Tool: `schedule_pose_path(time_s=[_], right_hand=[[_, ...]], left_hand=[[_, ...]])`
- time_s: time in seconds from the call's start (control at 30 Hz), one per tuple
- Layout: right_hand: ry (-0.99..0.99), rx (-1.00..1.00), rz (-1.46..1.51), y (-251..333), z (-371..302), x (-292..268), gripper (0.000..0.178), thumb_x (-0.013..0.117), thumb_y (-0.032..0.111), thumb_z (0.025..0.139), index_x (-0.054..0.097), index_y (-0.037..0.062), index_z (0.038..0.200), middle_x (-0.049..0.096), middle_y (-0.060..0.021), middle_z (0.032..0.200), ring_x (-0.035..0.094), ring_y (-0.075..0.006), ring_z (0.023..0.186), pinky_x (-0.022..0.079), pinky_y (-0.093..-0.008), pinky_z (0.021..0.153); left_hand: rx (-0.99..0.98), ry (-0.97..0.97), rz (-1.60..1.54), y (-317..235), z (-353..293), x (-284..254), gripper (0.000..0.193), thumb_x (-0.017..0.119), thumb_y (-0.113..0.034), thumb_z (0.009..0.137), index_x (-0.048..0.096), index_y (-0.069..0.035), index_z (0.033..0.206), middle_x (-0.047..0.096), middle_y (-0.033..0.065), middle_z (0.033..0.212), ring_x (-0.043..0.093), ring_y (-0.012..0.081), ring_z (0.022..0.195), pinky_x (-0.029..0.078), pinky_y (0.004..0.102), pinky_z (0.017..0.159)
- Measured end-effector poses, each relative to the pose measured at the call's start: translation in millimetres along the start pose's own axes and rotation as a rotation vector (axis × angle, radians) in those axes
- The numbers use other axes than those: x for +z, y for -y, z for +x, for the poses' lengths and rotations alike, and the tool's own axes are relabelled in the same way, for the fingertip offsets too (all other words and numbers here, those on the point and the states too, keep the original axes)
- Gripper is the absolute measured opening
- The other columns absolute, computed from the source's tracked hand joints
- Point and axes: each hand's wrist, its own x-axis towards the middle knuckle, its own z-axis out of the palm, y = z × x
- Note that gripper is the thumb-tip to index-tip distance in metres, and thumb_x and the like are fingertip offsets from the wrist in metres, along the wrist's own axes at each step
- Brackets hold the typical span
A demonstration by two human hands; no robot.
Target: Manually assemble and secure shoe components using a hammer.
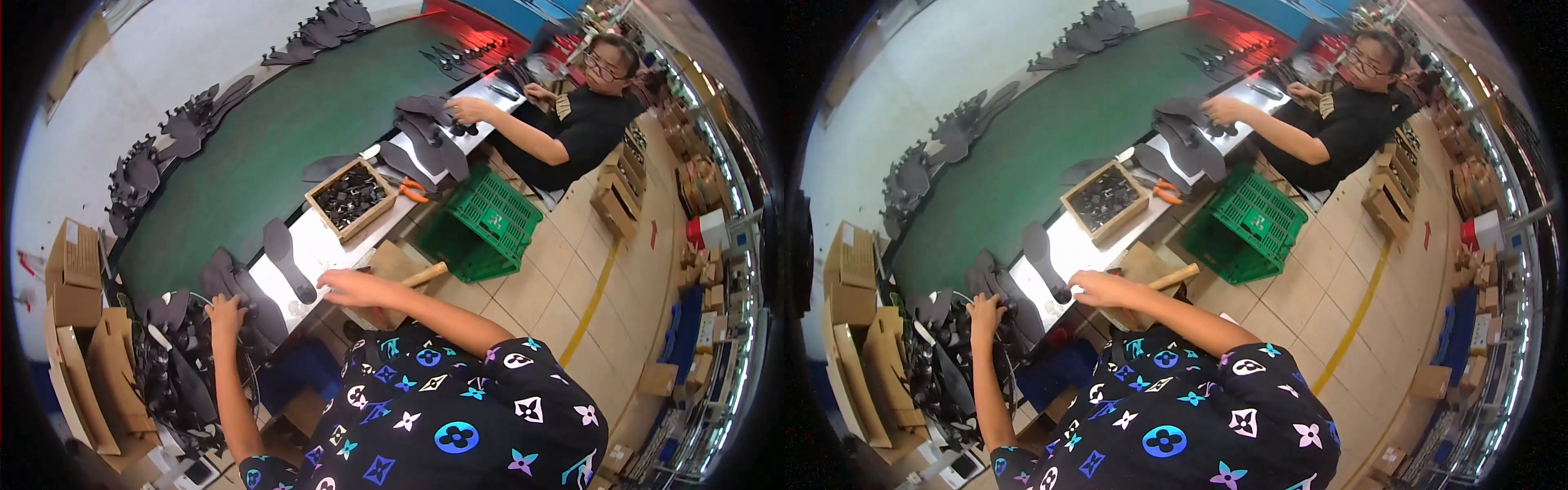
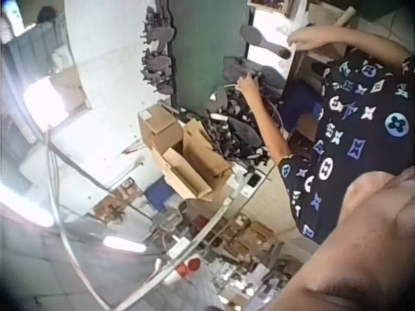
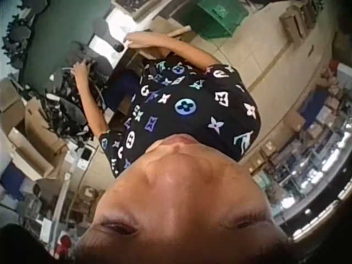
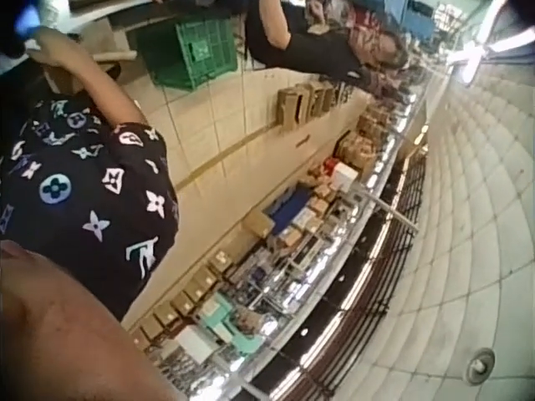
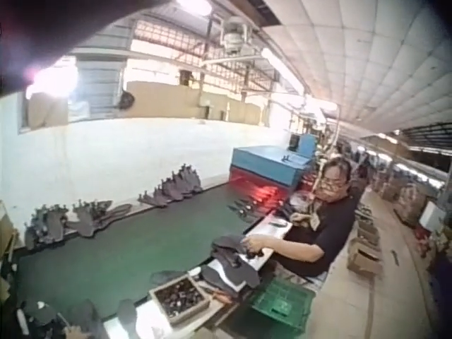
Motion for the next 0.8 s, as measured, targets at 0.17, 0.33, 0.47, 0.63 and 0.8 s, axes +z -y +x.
schedule_pose_path(time_s=[0.17, 0.33, 0.47, 0.63, 0.8], right_hand=[[-0.303, 0.244, 0.349, 18, -92, -60, 0.028, 0.06, 0.022, 0.101, 0.066, 0.0013, 0.119, 0.07, -0.0101, 0.114, 0.067, -0.0181, 0.107, 0.051, -0.0333, 0.097], [-0.629, 0.386, 0.436, 26, -170, -89, 0.026, 0.059, 0.017, 0.102, 0.065, -0.0021, 0.119, 0.07, -0.01, 0.116, 0.067, -0.0169, 0.102, 0.052, -0.0306, 0.095], [-0.908, 0.45, 0.53, 2, -213, -117, 0.025, 0.056, 0.018, 0.104, 0.065, -0.0016, 0.116, 0.072, -0.0122, 0.109, 0.069, -0.016, 0.094, 0.055, -0.03, 0.084], [-0.887, 0.549, 0.291, -76, -198, -185, 0.029, 0.056, 0.021, 0.104, 0.064, -0.0033, 0.117, 0.073, -0.0137, 0.104, 0.069, -0.0178, 0.089, 0.054, -0.0302, 0.081], [-0.467, 0.517, -0.449, -165, -125, -232, 0.051, 0.069, 0.027, 0.091, 0.055, -0.0071, 0.126, 0.063, -0.0296, 0.121, 0.061, -0.0449, 0.111, 0.05, -0.0477, 0.095]], left_hand=[[0.046, -0.112, -0.199, 4, 13, 6, 0.023, 0.069, -0.017, 0.089, 0.06, -0.005, 0.107, 0.061, 0.0211, 0.101, 0.058, 0.042, 0.097, 0.046, 0.0509, 0.085], [0.059, 0.374, -0.187, 9, 21, -13, 0.03, 0.079, -0.012, 0.078, 0.064, -0.003, 0.103, 0.071, 0.0207, 0.097, 0.068, 0.0417, 0.097, 0.054, 0.0501, 0.081], [-0.091, 0.591, -0.145, -8, 29, -42, 0.038, 0.087, -0.018, 0.067, 0.069, -0.003, 0.097, 0.072, 0.0187, 0.1, 0.069, 0.0372, 0.096, 0.055, 0.0447, 0.083], [0.04, 0.003, -0.333, -102, 50, -88, 0.027, 0.073, -0.018, 0.086, 0.066, -0.002, 0.107, 0.066, 0.0154, 0.109, 0.065, 0.0371, 0.102, 0.053, 0.044, 0.086], [0.204, -0.277, -0.723, -241, 148, -113, 0.031, 0.067, -0.012, 0.089, 0.061, -0.002, 0.118, 0.064, 0.0159, 0.114, 0.061, 0.0372, 0.11, 0.051, 0.044, 0.092]])
